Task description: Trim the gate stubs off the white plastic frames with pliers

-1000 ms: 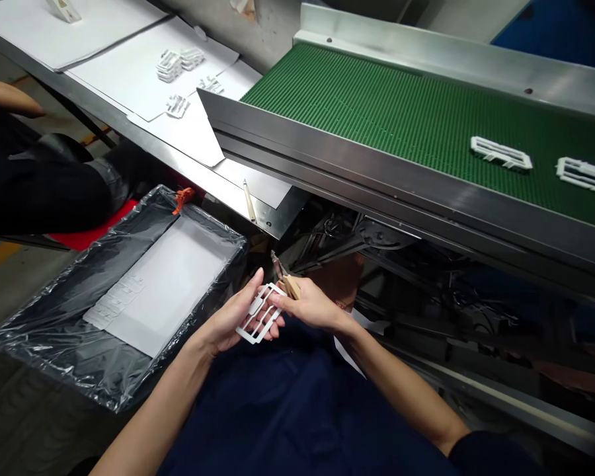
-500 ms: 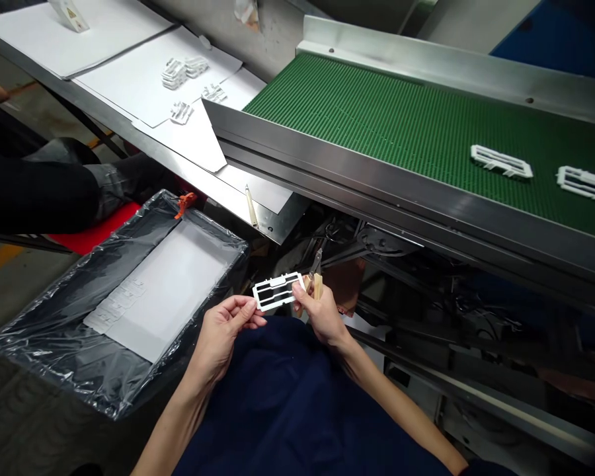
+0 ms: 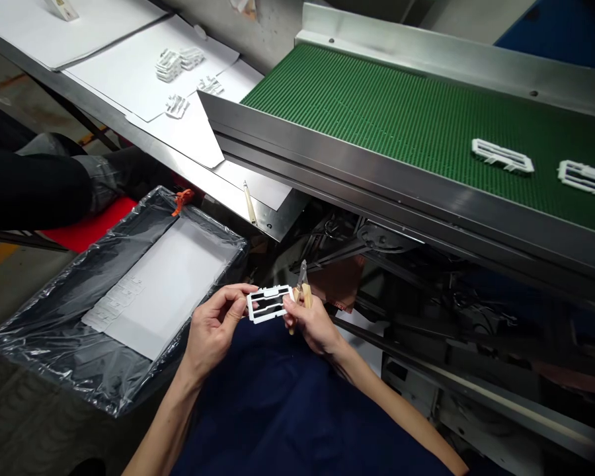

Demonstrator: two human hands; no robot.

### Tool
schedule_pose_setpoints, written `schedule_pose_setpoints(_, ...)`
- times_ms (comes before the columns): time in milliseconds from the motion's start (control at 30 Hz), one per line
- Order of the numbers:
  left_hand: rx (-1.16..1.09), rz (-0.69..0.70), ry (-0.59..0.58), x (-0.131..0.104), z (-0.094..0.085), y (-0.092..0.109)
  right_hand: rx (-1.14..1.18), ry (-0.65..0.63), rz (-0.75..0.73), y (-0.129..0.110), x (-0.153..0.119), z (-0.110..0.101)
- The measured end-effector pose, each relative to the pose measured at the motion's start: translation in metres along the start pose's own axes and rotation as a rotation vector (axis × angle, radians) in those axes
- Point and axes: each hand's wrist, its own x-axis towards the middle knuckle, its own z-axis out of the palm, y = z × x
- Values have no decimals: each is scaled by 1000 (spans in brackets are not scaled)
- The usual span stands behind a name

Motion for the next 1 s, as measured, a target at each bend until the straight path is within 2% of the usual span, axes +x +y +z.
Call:
schedule_pose_setpoints(167, 100, 44, -141, 7, -6, -2, 135, -87, 220, 5, -5, -1)
schedule_pose_setpoints(267, 160, 72, -173, 9, -4, -1, 176, -115, 263, 7, -6, -1)
schedule_pose_setpoints(367, 221, 106, -207, 9, -1, 1, 83, -131, 291, 10, -6, -1)
schedule_pose_setpoints(433, 267, 145, -254, 8, -1, 4, -78, -95, 265, 10, -6, -2)
schedule_pose_setpoints(500, 305, 170, -312, 5, 0, 6, -300, 12, 179, 7, -7, -5)
schedule_pose_setpoints(567, 319, 150, -369, 2, 2, 7, -507, 133, 65, -2, -10, -12)
schedule_pose_setpoints(633, 321, 110, -428, 0, 6, 7, -661, 189, -32, -16, -16, -21)
schedule_pose_setpoints(733, 332, 95, -512, 3, 13, 7, -763, 114, -79, -38, -33, -27)
schedule_pose_setpoints(800, 337, 122, -524, 9, 15, 9, -747, 54, -91, -45, -45, -22)
schedule_pose_setpoints(933, 384, 211, -491, 23, 11, 19, -616, -38, -122, -35, -57, 3)
schedule_pose_setpoints(1000, 420, 216, -547, 27, 7, 24, -584, -123, -115, -27, -57, 12)
